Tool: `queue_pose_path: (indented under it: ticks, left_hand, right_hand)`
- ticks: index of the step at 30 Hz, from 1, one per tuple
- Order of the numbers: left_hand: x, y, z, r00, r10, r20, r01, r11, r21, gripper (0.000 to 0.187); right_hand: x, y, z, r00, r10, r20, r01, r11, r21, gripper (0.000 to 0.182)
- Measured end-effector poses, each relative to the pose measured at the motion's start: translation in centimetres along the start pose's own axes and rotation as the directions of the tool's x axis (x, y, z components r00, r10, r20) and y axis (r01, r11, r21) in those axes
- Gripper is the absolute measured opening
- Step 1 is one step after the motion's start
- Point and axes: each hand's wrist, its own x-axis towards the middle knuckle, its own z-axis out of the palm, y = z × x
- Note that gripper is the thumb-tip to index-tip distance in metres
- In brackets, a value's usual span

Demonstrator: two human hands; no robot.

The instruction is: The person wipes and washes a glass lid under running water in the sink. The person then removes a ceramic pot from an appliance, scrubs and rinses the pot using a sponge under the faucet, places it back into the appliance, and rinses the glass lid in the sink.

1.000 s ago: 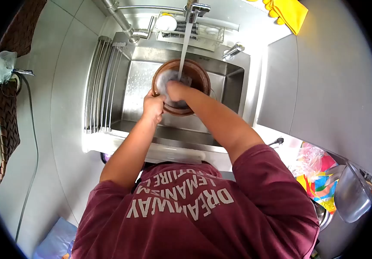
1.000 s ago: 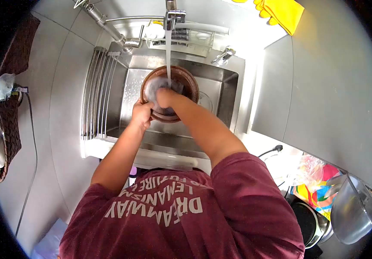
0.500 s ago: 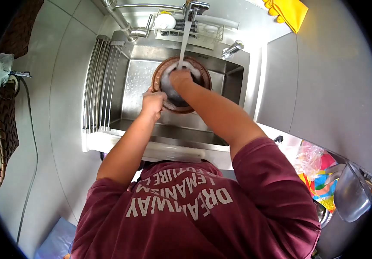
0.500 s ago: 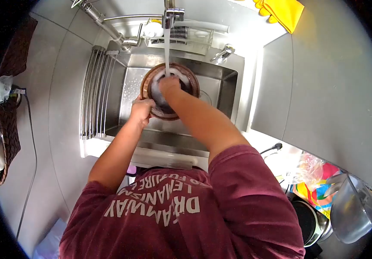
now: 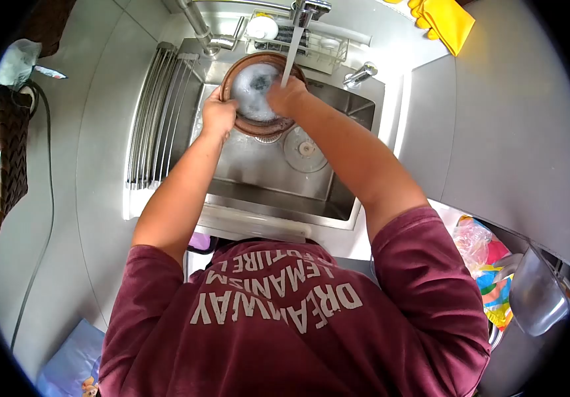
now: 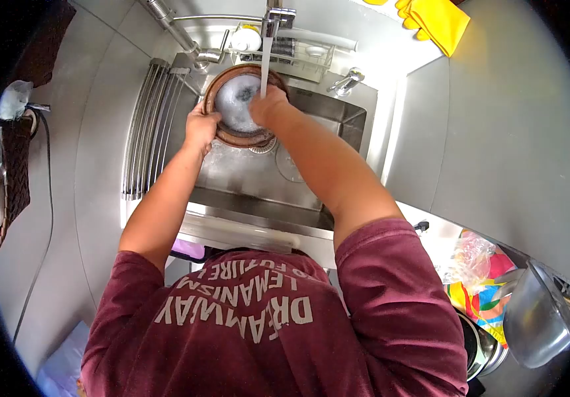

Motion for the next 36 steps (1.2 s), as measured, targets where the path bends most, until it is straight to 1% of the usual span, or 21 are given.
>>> queue_pose_path:
  ticks: [1, 2, 5, 7, 8, 11, 12, 15, 16, 17, 18, 19, 20, 23, 24, 26, 27, 29, 31, 34, 36]
  left_hand:
    - [-0.2, 0.4, 0.0, 1.0, 0.003, 0.001, -0.003, 1.0, -0.008, 0.039]
    - [-0.3, 0.3, -0.1, 0.999, 0.043, -0.012, -0.043, 0.998, 0.044, 0.039]
    - [0.0, -1.9, -1.7, 0.999, -0.021, -0.043, 0.026, 0.992, 0.123, 0.038]
    - [-0.7, -3.2, -2.5, 0.995, -0.077, -0.064, 0.084, 0.988, 0.126, 0.035]
    - [-0.4, -5.2, -3.3, 0.99, -0.115, -0.082, 0.126, 0.981, 0.145, 0.035]
    - [0.3, -9.6, -4.1, 0.937, -0.32, -0.143, 0.336, 0.936, 0.107, 0.033]
    - [0.5, -10.7, -4.1, 0.921, -0.362, -0.143, 0.38, 0.915, 0.135, 0.032]
    - [1.3, -14.3, -3.1, 0.883, -0.46, -0.096, 0.464, 0.885, 0.029, 0.034]
    - [2.0, -15.8, -2.7, 0.881, -0.468, -0.063, 0.47, 0.883, 0.017, 0.035]
    - [2.4, -17.2, -2.5, 0.878, -0.478, -0.03, 0.479, 0.878, 0.008, 0.036]
    - [2.7, -17.6, -2.1, 0.869, -0.493, -0.024, 0.494, 0.869, 0.039, 0.037]
    - [2.4, -17.5, -1.5, 0.867, -0.498, -0.012, 0.496, 0.866, -0.071, 0.037]
    - [3.0, -18.3, -1.7, 0.909, -0.416, 0.026, 0.415, 0.909, 0.037, 0.038]
    - [4.8, -19.9, -1.8, 0.97, -0.212, 0.117, 0.186, 0.962, 0.2, 0.04]
    - [4.7, -18.7, -1.6, 0.961, -0.258, 0.094, 0.217, 0.923, 0.317, 0.04]
    - [4.2, -17.6, -1.2, 0.989, -0.13, 0.068, 0.074, 0.84, 0.537, 0.043]
    - [4.1, -17.4, -1.0, 0.996, -0.06, 0.067, 0.003, 0.771, 0.637, 0.045]
    - [3.7, -17.3, -0.7, 0.995, -0.083, 0.052, 0.033, 0.781, 0.624, 0.046]
    - [3.4, -16.7, -0.3, 0.995, -0.101, -0.014, 0.086, 0.753, 0.653, 0.043]
    - [3.1, -16.9, -0.8, 0.985, -0.17, -0.03, 0.156, 0.801, 0.578, 0.039]
    - [2.7, -15.6, -0.1, 0.97, -0.238, -0.036, 0.22, 0.815, 0.536, 0.037]
  right_hand:
    - [-0.5, -0.2, -0.6, 0.999, 0.039, -0.028, -0.038, 0.998, 0.057, 0.024]
    - [-0.4, -1.1, -0.8, 0.986, 0.145, 0.087, -0.16, 0.967, 0.197, 0.026]
    - [0.7, -3.3, 3.3, 0.999, -0.029, -0.033, 0.043, 0.817, 0.576, 0.027]
    - [0.4, -5.2, 4.1, 0.993, -0.119, -0.014, 0.098, 0.742, 0.663, 0.027]
    - [0.6, -6.0, 5.5, 0.995, -0.099, 0.005, 0.067, 0.706, 0.705, 0.028]
    - [2.0, -8.0, 9.1, 0.983, -0.085, 0.16, -0.012, 0.851, 0.524, 0.029]
    - [2.2, -8.1, 9.2, 0.959, -0.132, 0.25, 0.011, 0.9, 0.437, 0.031]
    - [3.0, -8.0, 10.6, 0.936, -0.132, 0.325, 0.071, 0.979, 0.192, 0.032]
    - [4.4, -8.1, 12.0, 0.926, -0.052, 0.375, -0.06, 0.958, 0.279, 0.033]
    - [5.8, -8.2, 14.4, 0.929, 0.107, 0.355, -0.286, 0.815, 0.504, 0.033]
    - [6.5, -8.3, 15.3, 0.89, 0.261, 0.374, -0.455, 0.567, 0.687, 0.033]
    - [6.9, -8.4, 16.2, 0.811, 0.39, 0.436, -0.547, 0.242, 0.801, 0.033]
    - [6.8, -8.3, 17.3, 0.897, 0.347, 0.273, -0.436, 0.595, 0.675, 0.035]
    - [9.7, -10.0, 23.0, 0.914, 0.238, 0.33, -0.407, 0.547, 0.732, 0.036]
    - [7.3, -9.3, 19.8, 0.931, 0.229, 0.285, -0.366, 0.592, 0.718, 0.033]
    - [7.0, -6.9, 17.8, 0.913, 0.098, 0.395, -0.346, 0.698, 0.627, 0.031]
    - [7.5, -6.8, 19.0, 0.924, 0.147, 0.353, -0.347, 0.71, 0.613, 0.031]
    - [8.6, -6.7, 21.5, 0.933, 0.245, 0.263, -0.356, 0.731, 0.582, 0.032]
    - [9.3, -8.2, 20.7, 0.937, 0.283, 0.207, -0.346, 0.837, 0.424, 0.034]
    - [8.5, -7.9, 22.9, 0.986, 0.142, -0.089, -0.059, 0.791, 0.609, 0.035]
    - [7.2, -5.6, 20.5, 0.981, 0.191, 0.013, -0.146, 0.699, 0.7, 0.034]
